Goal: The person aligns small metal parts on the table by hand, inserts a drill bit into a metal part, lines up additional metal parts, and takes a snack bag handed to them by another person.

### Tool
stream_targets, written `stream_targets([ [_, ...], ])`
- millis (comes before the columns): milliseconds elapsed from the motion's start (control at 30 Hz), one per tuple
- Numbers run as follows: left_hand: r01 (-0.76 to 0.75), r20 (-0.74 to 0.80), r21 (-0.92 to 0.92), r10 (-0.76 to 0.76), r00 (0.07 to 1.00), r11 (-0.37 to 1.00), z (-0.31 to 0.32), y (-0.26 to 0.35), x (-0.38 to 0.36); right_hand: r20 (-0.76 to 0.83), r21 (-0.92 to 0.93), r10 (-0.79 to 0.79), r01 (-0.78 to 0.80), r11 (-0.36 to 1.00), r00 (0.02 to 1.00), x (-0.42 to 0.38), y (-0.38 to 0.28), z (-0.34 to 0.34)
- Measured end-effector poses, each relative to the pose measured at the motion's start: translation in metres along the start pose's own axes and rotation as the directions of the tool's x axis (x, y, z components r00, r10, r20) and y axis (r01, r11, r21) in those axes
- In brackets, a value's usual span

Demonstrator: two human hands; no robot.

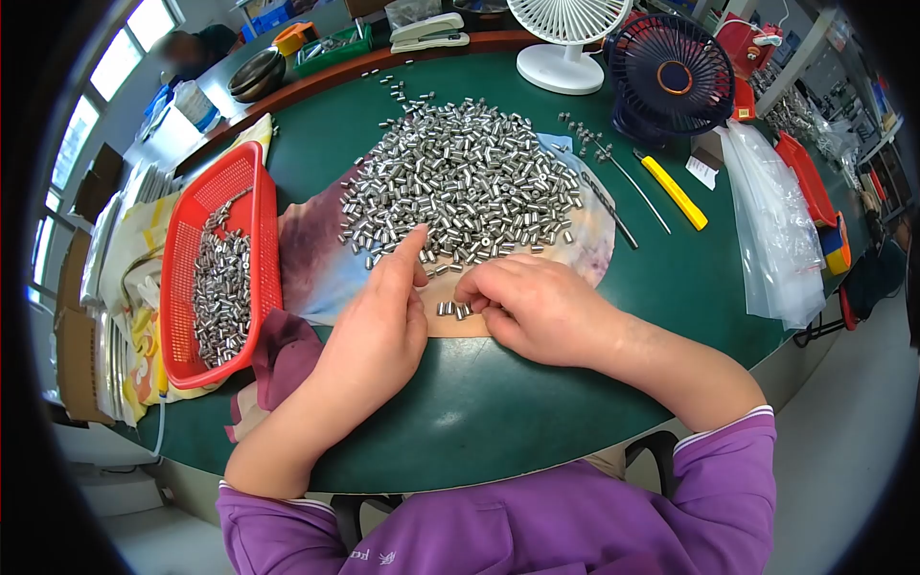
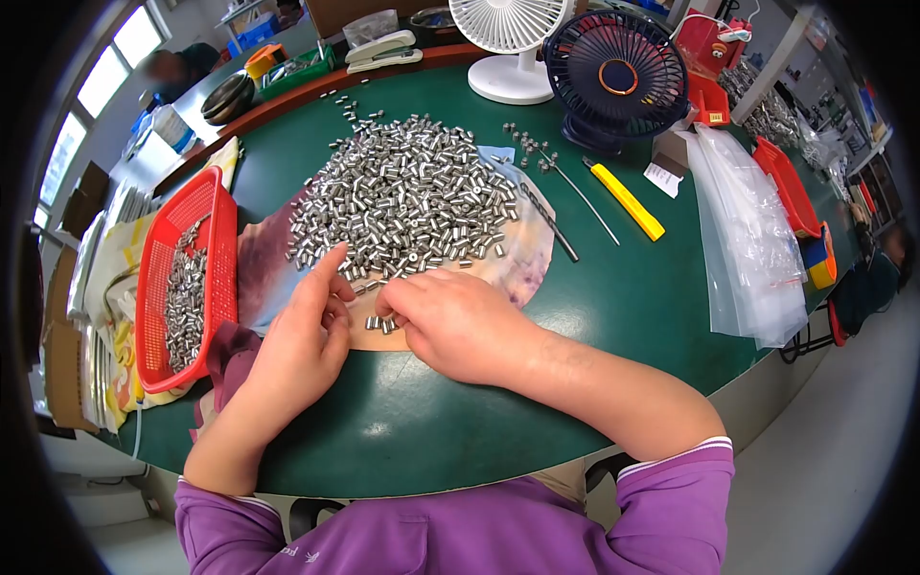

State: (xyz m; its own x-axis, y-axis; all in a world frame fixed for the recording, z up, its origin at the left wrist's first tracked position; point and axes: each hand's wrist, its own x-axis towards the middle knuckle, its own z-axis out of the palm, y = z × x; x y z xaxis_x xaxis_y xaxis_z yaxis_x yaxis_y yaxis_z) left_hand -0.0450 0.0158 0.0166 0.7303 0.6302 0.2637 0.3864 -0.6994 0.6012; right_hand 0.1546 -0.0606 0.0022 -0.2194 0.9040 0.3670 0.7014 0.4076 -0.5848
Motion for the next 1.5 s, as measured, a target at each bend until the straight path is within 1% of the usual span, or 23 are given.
stream_targets([
  [167,0.004,0.036,0.045,-0.006,0.999,0.999,-0.009,-0.001,0.002,0.010,0.022,-0.025,0.025,0.999,1.000,0.000,-0.002,0.003],
  [267,-0.031,0.068,0.094,0.024,0.997,0.995,-0.010,-0.002,0.004,-0.008,0.031,-0.043,0.043,0.999,0.999,0.001,-0.004,0.003],
  [333,-0.038,0.109,0.058,0.031,0.994,0.998,-0.008,-0.001,0.005,-0.030,-0.022,-0.066,0.065,0.998,0.997,0.001,-0.003,0.003],
  [467,-0.042,0.130,-0.011,0.043,0.991,0.999,0.001,-0.002,0.004,-0.046,-0.060,-0.051,0.048,0.997,0.998,0.000,-0.001,0.009],
  [567,-0.015,0.137,-0.064,0.024,0.990,0.998,0.006,-0.001,0.003,-0.064,-0.084,-0.061,0.055,0.995,0.996,0.001,0.001,0.014],
  [633,0.029,0.148,-0.124,-0.010,0.989,0.992,0.007,0.003,0.003,-0.068,-0.111,-0.075,0.067,0.992,0.995,0.000,0.002,0.015],
  [667,0.029,0.148,-0.124,-0.010,0.989,0.992,0.007,0.004,0.003,-0.067,-0.112,-0.076,0.068,0.991,0.995,0.000,0.002,0.014],
  [733,0.067,0.173,-0.159,-0.039,0.984,0.985,0.006,0.006,0.003,-0.056,-0.110,-0.037,0.031,0.993,0.998,-0.001,0.003,0.010],
  [867,0.070,0.161,-0.193,-0.039,0.986,0.979,0.010,0.002,0.000,-0.044,-0.051,0.009,-0.011,0.999,0.999,-0.001,0.005,-0.001],
  [933,0.040,0.163,-0.266,0.004,0.987,0.963,0.012,0.002,0.000,-0.065,-0.066,0.016,-0.021,0.998,0.998,0.000,0.008,-0.006],
  [967,0.039,0.162,-0.266,0.005,0.987,0.963,0.012,0.002,0.000,-0.065,-0.068,0.017,-0.021,0.997,0.998,0.001,0.008,-0.008],
  [1033,0.007,0.170,-0.265,0.039,0.985,0.964,0.012,0.003,0.000,-0.059,-0.074,0.077,-0.082,0.994,0.995,0.001,0.009,-0.011],
  [1133,-0.024,0.161,-0.282,0.072,0.984,0.959,0.012,0.005,0.000,-0.051,-0.074,0.104,-0.108,0.991,0.993,0.001,0.010,-0.015],
  [1267,-0.019,0.145,-0.305,0.067,0.987,0.952,0.012,0.007,0.000,-0.024,-0.101,0.111,-0.113,0.988,0.994,0.001,0.010,-0.016],
  [1367,0.016,0.124,-0.291,0.021,0.992,0.957,0.013,0.004,0.000,-0.001,-0.120,0.076,-0.076,0.990,0.997,-0.001,0.012,-0.013],
  [1500,0.012,0.127,-0.238,0.019,0.992,0.971,0.012,0.002,0.000,0.041,-0.083,0.118,-0.114,0.990,0.992,-0.001,0.006,-0.016],
])
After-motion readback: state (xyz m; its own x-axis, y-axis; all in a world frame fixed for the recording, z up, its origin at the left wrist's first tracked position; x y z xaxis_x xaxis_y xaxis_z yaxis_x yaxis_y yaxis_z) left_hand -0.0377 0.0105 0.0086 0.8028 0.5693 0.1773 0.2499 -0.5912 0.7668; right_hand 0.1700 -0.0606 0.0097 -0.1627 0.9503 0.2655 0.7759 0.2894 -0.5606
